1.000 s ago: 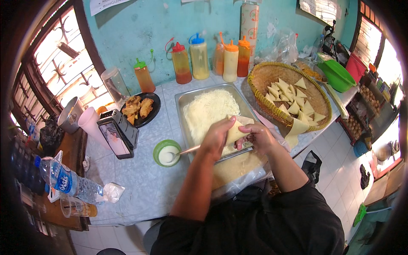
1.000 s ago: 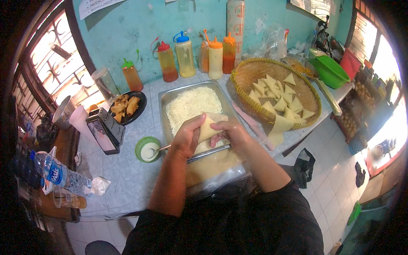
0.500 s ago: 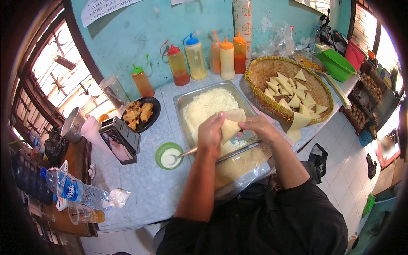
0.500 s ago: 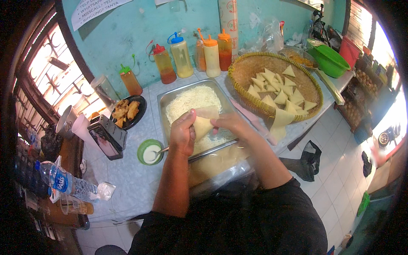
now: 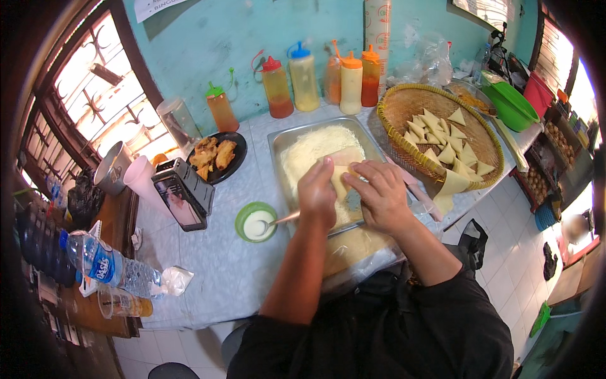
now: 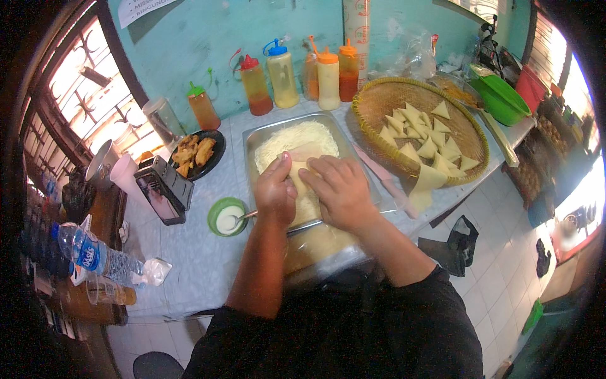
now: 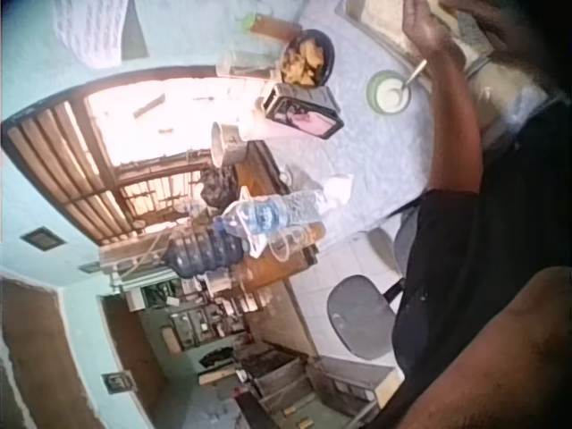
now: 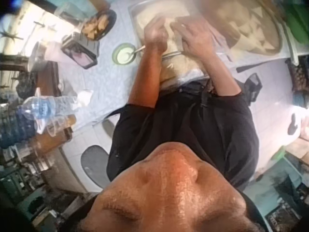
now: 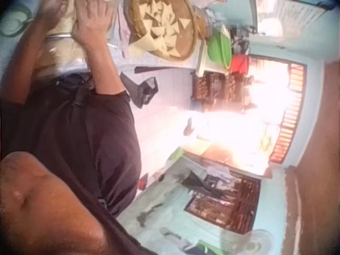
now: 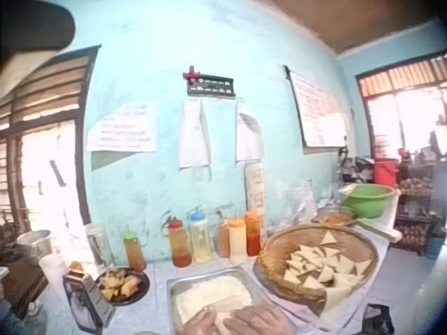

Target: The person repeatedly folds thin square sheets into triangles, fills them with shredded white material from a tray, and seals the edges. The finished triangles are placed into a woven basket on the table.

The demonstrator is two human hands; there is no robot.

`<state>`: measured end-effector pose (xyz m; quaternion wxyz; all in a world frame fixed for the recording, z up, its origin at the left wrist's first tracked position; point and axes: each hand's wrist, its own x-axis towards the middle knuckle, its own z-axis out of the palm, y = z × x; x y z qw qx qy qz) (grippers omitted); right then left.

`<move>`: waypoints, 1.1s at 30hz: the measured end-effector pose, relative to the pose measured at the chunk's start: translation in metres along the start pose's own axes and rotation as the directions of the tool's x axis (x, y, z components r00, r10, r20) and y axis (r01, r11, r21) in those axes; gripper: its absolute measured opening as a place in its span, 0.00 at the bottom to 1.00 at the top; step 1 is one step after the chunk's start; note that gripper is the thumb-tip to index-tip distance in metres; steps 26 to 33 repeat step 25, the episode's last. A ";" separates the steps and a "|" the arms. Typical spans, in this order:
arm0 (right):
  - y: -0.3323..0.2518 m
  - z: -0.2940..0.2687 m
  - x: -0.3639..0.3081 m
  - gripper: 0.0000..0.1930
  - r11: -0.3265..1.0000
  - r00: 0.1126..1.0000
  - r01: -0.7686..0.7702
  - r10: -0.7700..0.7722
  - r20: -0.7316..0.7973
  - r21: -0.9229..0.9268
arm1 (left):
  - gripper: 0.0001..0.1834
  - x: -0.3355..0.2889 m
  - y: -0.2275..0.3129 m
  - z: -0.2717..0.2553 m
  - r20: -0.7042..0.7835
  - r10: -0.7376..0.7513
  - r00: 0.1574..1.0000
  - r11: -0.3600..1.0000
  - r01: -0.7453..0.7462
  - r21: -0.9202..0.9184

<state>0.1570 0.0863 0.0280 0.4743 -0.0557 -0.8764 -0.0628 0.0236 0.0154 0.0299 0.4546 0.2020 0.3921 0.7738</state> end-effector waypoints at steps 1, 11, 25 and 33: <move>-0.003 0.003 0.000 0.22 1.000 1.000 0.006 -0.005 0.027 -0.029 | 0.18 -0.002 0.000 0.002 0.051 0.005 0.999 0.995 0.000 -0.102; -0.003 0.003 -0.004 0.23 0.995 0.997 -0.066 0.062 0.055 0.077 | 0.17 0.001 -0.008 0.000 0.242 -0.068 0.968 0.924 0.152 -0.350; 0.009 0.006 -0.013 0.14 0.657 0.838 -0.427 0.546 -0.002 0.622 | 0.20 0.002 -0.008 -0.004 0.469 0.079 0.880 0.989 -0.128 0.075; 0.009 0.006 -0.013 0.14 0.657 0.838 -0.427 0.546 -0.002 0.622 | 0.20 0.002 -0.008 -0.004 0.469 0.079 0.880 0.989 -0.128 0.075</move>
